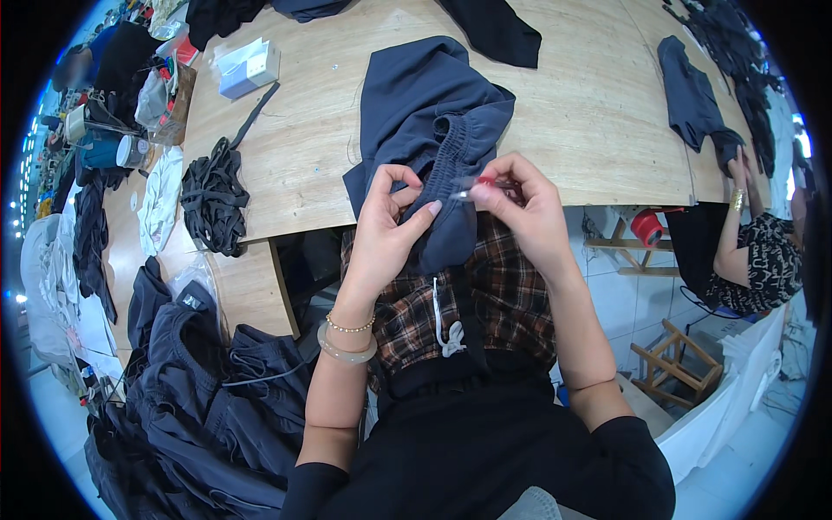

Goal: The person uses small scissors to trim loose threads and excess fabric from the waistband of a pair of dark gray pants. They repeatedly adjust the garment, pull threads, and snip them close to the seam while seated at a wooden table in a garment workshop.

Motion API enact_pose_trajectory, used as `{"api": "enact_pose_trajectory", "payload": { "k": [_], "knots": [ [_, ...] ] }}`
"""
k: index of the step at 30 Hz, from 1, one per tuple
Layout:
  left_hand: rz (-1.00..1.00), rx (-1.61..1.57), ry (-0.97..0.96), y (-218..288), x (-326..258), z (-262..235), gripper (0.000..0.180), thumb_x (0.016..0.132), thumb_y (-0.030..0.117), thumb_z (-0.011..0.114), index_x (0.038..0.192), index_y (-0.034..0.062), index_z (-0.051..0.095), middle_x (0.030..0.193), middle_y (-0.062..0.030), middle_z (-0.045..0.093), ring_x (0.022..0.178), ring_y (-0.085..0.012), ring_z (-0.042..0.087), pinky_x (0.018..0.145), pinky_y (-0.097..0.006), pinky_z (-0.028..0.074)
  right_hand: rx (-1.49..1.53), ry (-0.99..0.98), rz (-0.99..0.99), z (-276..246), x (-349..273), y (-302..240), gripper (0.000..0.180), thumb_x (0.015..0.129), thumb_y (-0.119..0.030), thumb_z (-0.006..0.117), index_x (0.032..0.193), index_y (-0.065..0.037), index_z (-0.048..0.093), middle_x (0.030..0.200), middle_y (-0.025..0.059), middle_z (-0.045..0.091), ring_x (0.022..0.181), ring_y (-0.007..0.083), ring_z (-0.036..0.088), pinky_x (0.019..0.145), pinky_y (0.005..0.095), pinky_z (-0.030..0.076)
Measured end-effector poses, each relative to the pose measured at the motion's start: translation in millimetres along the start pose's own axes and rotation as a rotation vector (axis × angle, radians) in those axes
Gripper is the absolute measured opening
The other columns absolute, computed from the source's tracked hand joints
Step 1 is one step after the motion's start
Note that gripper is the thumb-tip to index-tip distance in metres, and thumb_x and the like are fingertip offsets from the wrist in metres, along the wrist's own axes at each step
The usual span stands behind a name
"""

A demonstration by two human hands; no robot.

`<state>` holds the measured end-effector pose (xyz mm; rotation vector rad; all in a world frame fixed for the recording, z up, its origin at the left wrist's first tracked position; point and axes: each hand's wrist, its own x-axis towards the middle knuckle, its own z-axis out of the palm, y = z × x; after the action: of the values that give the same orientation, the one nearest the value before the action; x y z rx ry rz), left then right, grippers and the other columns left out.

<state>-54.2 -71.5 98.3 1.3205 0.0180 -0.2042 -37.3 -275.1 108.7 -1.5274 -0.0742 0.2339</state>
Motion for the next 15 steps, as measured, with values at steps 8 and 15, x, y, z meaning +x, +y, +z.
{"api": "enact_pose_trajectory", "payload": {
  "k": [8,15],
  "knots": [
    [-0.033,0.04,-0.004,1,0,-5,0.027,0.094,-0.005,0.066,0.108,0.0059,0.045,0.085,0.0017,0.061,0.079,-0.0003,0.051,0.068,-0.017,0.041,-0.181,-0.028,-0.146,19,6,0,0.02,0.088,-0.005,0.074,0.107,0.0,0.068,0.096,0.0038,0.066,0.089,0.0125,0.062,0.081,0.0274,0.05],
    [-0.048,0.132,0.03,-5,-1,-4,0.027,0.094,-0.003,0.066,0.118,0.0026,0.054,0.092,-0.0039,0.066,0.088,-0.0023,0.055,0.076,-0.02,0.045,-0.534,-0.037,-0.286,18,17,10,0.012,0.083,-0.002,0.072,0.088,0.003,0.063,0.079,0.0129,0.06,0.071,0.0228,0.06,0.067,0.0331,0.047]
  ]
}}
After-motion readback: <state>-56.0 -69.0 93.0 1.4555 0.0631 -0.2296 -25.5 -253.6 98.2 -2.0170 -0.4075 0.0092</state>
